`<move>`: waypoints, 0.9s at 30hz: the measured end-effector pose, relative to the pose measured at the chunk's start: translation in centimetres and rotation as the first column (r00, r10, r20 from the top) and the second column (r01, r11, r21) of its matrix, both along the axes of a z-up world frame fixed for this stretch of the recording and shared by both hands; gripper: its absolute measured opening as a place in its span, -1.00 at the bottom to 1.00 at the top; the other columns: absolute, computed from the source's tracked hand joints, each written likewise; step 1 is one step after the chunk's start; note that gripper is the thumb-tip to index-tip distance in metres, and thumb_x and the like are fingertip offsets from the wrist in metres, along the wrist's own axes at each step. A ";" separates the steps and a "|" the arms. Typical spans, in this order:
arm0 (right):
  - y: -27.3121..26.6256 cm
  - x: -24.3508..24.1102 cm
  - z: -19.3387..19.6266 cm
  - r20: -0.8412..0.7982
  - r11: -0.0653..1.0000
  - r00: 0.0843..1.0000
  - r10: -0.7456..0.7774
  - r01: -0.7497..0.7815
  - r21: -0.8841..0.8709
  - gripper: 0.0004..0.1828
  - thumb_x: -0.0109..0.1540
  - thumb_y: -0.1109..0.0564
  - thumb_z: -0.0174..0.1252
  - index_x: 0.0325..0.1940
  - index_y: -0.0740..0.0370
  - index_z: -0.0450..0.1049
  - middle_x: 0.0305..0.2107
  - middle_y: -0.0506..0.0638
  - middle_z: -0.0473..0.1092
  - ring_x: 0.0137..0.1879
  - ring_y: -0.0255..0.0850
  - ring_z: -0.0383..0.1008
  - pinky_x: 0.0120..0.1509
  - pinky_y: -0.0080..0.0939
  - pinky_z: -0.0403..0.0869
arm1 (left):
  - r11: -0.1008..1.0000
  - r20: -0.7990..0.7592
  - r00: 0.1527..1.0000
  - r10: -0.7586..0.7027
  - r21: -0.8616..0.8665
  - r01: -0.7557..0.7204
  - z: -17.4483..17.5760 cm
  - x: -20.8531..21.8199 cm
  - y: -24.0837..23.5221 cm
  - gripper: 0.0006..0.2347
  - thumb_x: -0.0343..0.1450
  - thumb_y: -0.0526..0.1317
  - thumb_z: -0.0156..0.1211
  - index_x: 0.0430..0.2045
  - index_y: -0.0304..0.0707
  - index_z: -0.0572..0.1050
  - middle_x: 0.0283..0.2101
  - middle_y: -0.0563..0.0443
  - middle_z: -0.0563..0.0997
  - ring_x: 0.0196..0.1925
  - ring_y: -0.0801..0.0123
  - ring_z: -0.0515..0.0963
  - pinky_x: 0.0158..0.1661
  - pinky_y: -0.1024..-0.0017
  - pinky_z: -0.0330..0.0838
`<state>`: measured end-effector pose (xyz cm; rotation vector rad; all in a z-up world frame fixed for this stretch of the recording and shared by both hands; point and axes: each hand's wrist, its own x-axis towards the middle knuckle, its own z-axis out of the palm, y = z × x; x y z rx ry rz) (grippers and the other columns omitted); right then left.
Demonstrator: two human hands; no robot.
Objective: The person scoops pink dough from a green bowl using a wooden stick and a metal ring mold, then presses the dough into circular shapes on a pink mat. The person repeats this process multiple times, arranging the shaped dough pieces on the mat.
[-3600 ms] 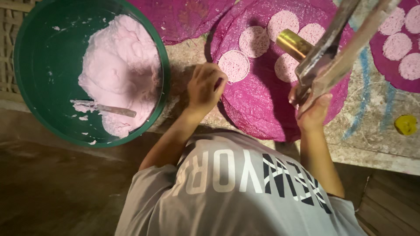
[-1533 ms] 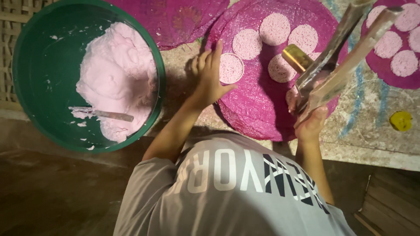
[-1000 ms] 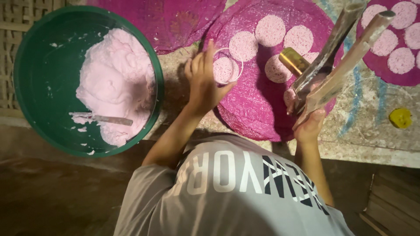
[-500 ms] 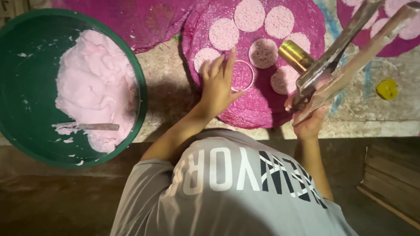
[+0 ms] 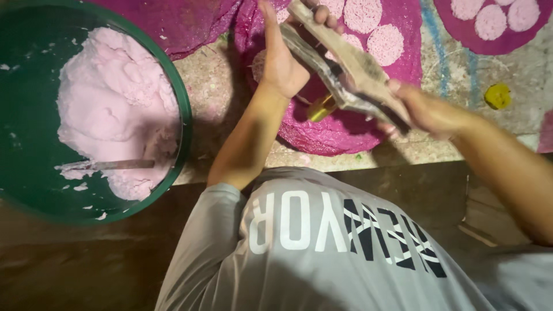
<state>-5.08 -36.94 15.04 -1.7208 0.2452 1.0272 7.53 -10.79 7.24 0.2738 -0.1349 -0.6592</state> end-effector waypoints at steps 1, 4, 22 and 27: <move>-0.1 0.5 0.8 0.024 0.986 0.998 0.059 -0.055 -0.160 -0.29 0.43 -0.31 -0.55 -0.16 0.25 0.37 -0.46 0.11 0.37 -0.36 -0.09 0.40 -0.27 -0.03 0.56 | 0.995 0.059 0.998 0.022 0.095 -0.028 -0.2 0.1 0.7 -0.41 0.38 0.16 0.13 0.23 -0.19 0.29 0.05 -0.08 0.52 0.16 0.20 0.50 0.23 0.15 0.34; -1.1 0.4 2.6 0.123 0.925 0.987 0.105 -0.051 -0.378 -0.15 0.42 -0.36 -0.67 -0.16 0.29 0.41 -0.45 0.14 0.38 -0.36 -0.09 0.39 -0.28 -0.04 0.51 | 0.778 0.366 0.929 -0.050 0.598 -0.194 -1.6 -0.6 3.1 -0.50 0.44 0.14 0.07 0.17 -0.16 0.38 -0.03 -0.03 0.57 0.10 0.27 0.56 0.20 0.20 0.43; -12.0 -16.5 -15.8 0.931 0.296 0.357 -0.078 0.900 -0.320 -0.53 0.57 -0.10 0.18 -0.04 0.45 0.46 -0.25 0.27 0.48 -0.15 0.01 0.47 -0.02 0.06 0.46 | 0.464 0.457 0.861 -0.223 0.827 -0.318 2.4 -14.5 10.6 -0.84 0.41 -0.32 0.33 -0.18 -0.33 0.57 -0.33 0.06 0.64 -0.28 0.57 0.57 -0.25 0.54 0.47; -10.6 -20.2 -18.4 0.789 0.095 0.587 -0.178 0.809 -0.580 -0.39 0.35 -0.24 0.38 0.07 0.38 0.46 -0.23 0.36 0.52 -0.12 0.28 0.54 -0.05 0.16 0.45 | 0.273 0.215 0.919 -0.331 0.954 -0.125 2.4 -14.2 12.4 -0.88 0.45 -0.28 0.22 -0.23 -0.32 0.61 -0.39 0.12 0.68 -0.36 0.59 0.63 -0.27 0.59 0.54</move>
